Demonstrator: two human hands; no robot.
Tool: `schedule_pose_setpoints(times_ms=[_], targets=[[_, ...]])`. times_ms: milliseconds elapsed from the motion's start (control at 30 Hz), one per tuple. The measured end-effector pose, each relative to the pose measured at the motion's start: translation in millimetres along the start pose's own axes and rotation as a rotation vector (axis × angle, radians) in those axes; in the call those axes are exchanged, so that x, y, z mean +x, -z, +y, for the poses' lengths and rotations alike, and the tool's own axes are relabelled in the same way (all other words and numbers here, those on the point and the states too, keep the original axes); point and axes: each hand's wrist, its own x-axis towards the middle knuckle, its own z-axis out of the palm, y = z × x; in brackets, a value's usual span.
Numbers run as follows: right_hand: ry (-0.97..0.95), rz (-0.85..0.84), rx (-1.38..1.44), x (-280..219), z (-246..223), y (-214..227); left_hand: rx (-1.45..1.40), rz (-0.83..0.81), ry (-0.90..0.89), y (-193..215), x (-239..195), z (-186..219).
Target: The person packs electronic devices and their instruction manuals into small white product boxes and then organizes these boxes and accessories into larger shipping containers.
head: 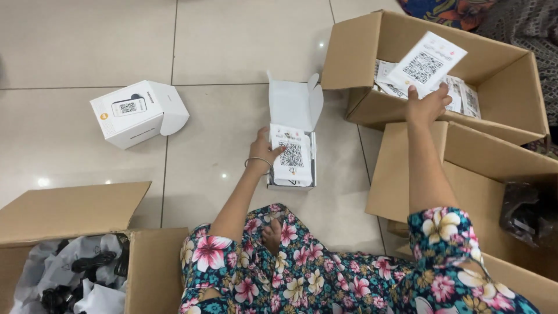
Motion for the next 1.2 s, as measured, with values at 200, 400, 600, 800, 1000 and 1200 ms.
schedule_pose_setpoints(times_ms=[200,400,600,800,1000,1200], targets=[[0.449,-0.652,-0.25,-188.1,18.1,-83.8,0.515,-0.111,0.031,-14.7,-14.1,-0.8],[0.416,-0.659,-0.365,-261.0,29.2,-105.2,0.804,-0.338,-0.023,4.3,6.2,1.4],[0.46,-0.659,-0.426,-266.9,27.9,-98.2,0.761,-0.335,-0.068,-0.6,4.9,-18.5],[0.337,-0.597,-0.147,-212.8,33.8,-106.4,0.298,0.083,0.065,22.3,44.9,-23.8],[-0.658,-0.665,0.505,-91.4,23.5,-168.0,-0.526,-0.191,0.571,8.9,165.9,-14.6],[-0.385,-0.989,0.528,-89.0,-19.9,-116.4,-0.622,-0.241,0.306,24.5,144.5,1.1]])
